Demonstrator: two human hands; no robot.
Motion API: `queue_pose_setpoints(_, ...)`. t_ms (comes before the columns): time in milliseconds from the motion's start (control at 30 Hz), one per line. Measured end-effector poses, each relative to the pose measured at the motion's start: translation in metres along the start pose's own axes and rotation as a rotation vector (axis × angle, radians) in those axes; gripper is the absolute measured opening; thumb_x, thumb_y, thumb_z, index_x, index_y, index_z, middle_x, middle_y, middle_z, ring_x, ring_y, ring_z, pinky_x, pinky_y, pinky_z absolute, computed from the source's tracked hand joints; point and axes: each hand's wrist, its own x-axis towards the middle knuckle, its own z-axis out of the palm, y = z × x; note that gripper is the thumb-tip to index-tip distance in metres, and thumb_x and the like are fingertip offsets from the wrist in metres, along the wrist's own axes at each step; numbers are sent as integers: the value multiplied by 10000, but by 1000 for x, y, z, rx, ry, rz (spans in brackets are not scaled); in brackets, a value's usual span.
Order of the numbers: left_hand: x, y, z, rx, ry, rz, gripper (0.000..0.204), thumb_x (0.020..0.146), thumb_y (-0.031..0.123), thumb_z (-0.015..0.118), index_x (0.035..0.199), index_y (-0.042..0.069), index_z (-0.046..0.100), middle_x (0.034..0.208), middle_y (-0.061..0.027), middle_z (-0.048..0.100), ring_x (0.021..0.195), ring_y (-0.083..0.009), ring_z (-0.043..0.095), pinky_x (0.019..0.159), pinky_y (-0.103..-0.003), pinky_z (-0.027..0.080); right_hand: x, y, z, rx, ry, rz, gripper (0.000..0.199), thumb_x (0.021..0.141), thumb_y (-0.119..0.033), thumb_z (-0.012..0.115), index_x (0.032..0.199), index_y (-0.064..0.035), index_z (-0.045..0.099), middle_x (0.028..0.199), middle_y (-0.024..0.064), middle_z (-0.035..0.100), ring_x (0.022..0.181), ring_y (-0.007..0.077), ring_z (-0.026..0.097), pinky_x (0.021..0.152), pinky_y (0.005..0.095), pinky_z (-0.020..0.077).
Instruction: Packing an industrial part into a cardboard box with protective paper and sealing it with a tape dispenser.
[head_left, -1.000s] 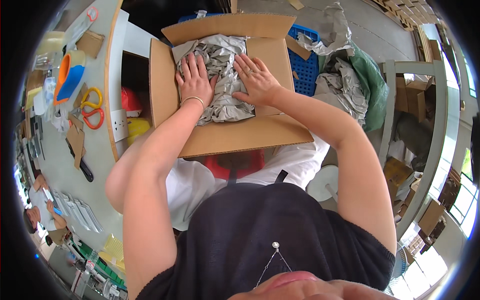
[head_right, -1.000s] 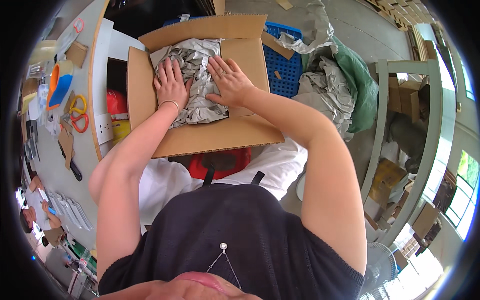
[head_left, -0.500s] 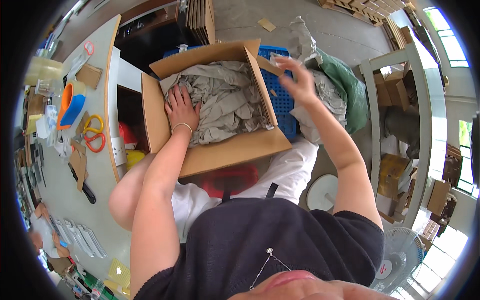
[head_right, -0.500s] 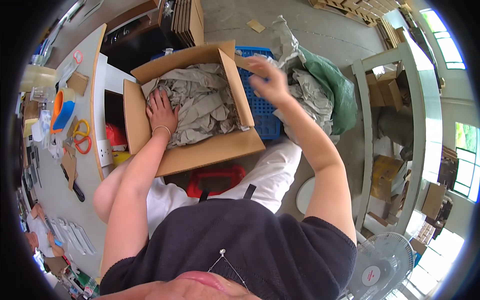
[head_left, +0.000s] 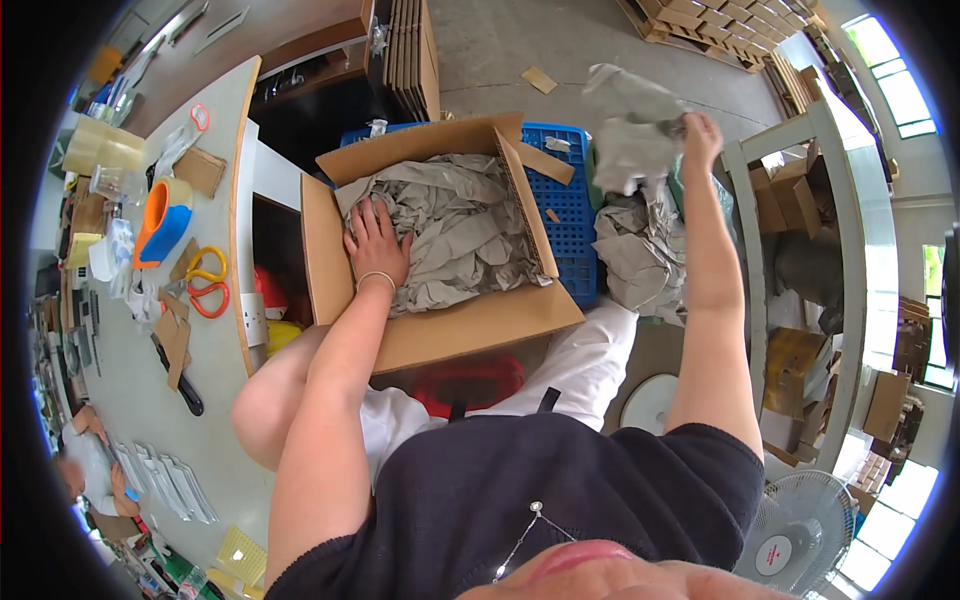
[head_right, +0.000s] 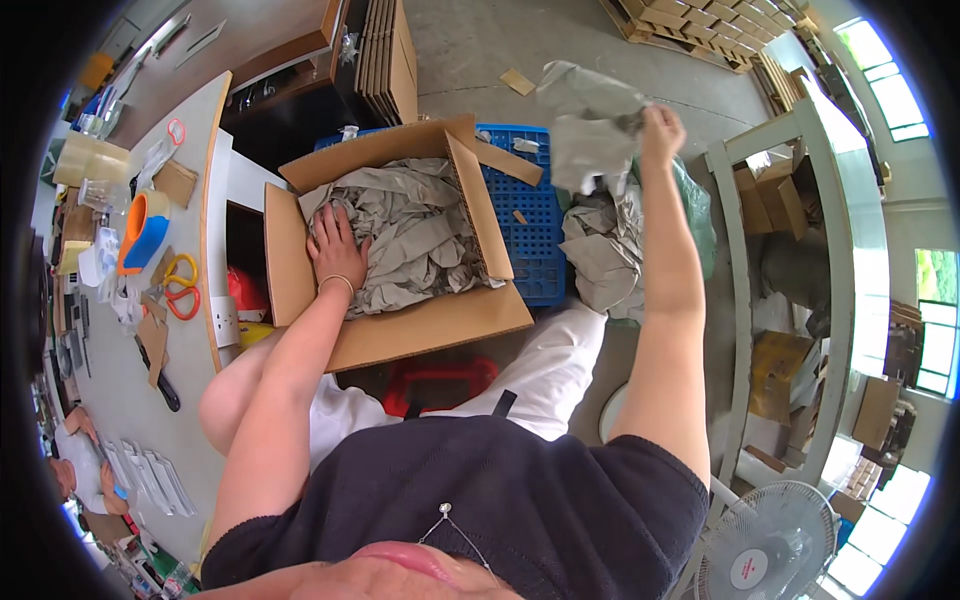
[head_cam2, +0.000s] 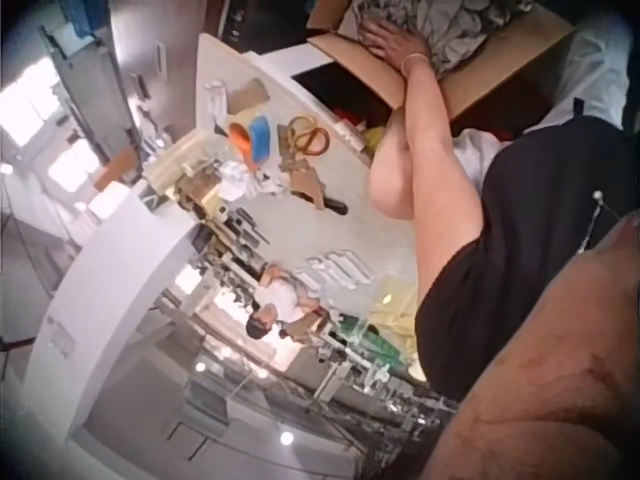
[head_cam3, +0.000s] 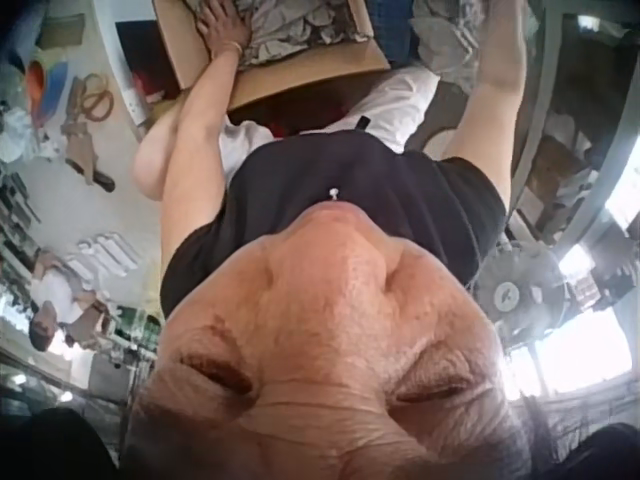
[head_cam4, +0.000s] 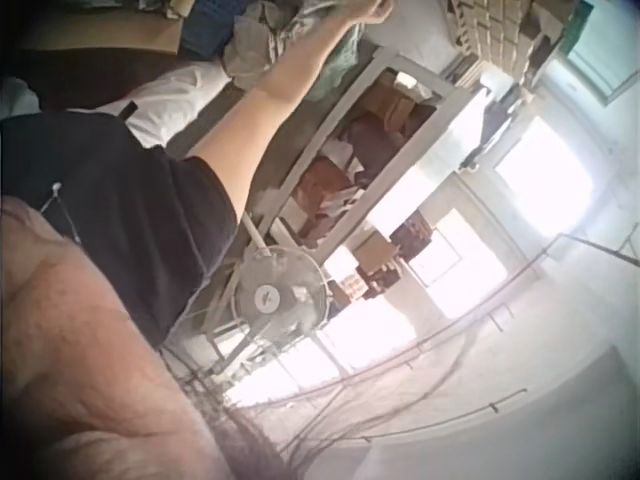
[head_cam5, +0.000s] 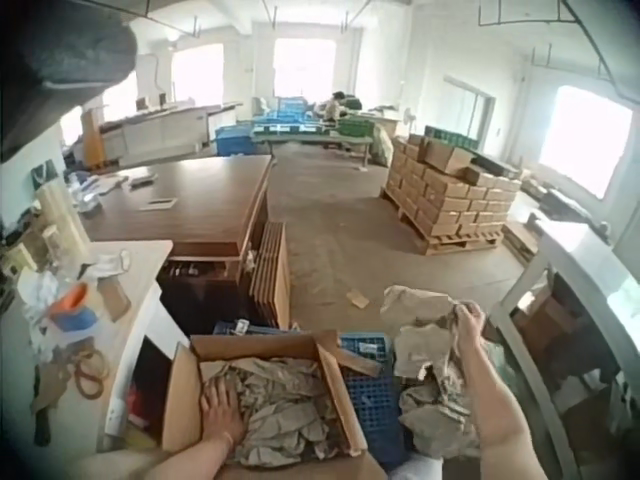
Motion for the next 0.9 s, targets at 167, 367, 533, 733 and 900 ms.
queue_pose_setpoints(167,2,1,0,-33,14,23,733,839,416,532,1388,36,229,1466,-145,155,1349,-321,137,1026,-510,209,-9,-109,-28,-287,-247,-52,164,765,-85,605,899,-11,661,726,-14,590,636,65,511,580,197,405)
queue_pose_setpoints(367,26,-6,-38,-69,-361,-21,737,782,441,554,1362,67,296,1459,-146,190,1364,-312,98,1017,-558,225,-55,-181,-27,-413,-486,-169,192,787,-93,585,960,-71,667,731,-25,586,655,47,505,598,186,419)
queue_pose_setpoints(533,20,65,-130,-384,204,290,650,623,374,699,1151,56,493,1196,-129,467,1144,-296,416,937,-441,350,-131,-183,-12,-359,-696,-364,222,763,15,542,957,-36,637,886,31,577,808,98,542,709,213,439)
queue_pose_setpoints(733,-1,218,-159,-1040,-84,806,1030,531,260,780,1383,62,236,1270,-201,452,1156,-369,450,961,-422,358,-207,-180,-10,-240,-663,-443,187,742,23,585,915,-41,610,981,93,578,897,225,581,767,303,469)
queue_pose_setpoints(900,27,227,-114,-1294,-359,124,406,704,171,624,1089,76,538,1064,-153,586,1015,-303,561,835,-385,441,-234,-138,-69,-27,-406,-333,454,791,5,578,1223,-28,443,1284,110,394,1082,194,513,923,303,415)
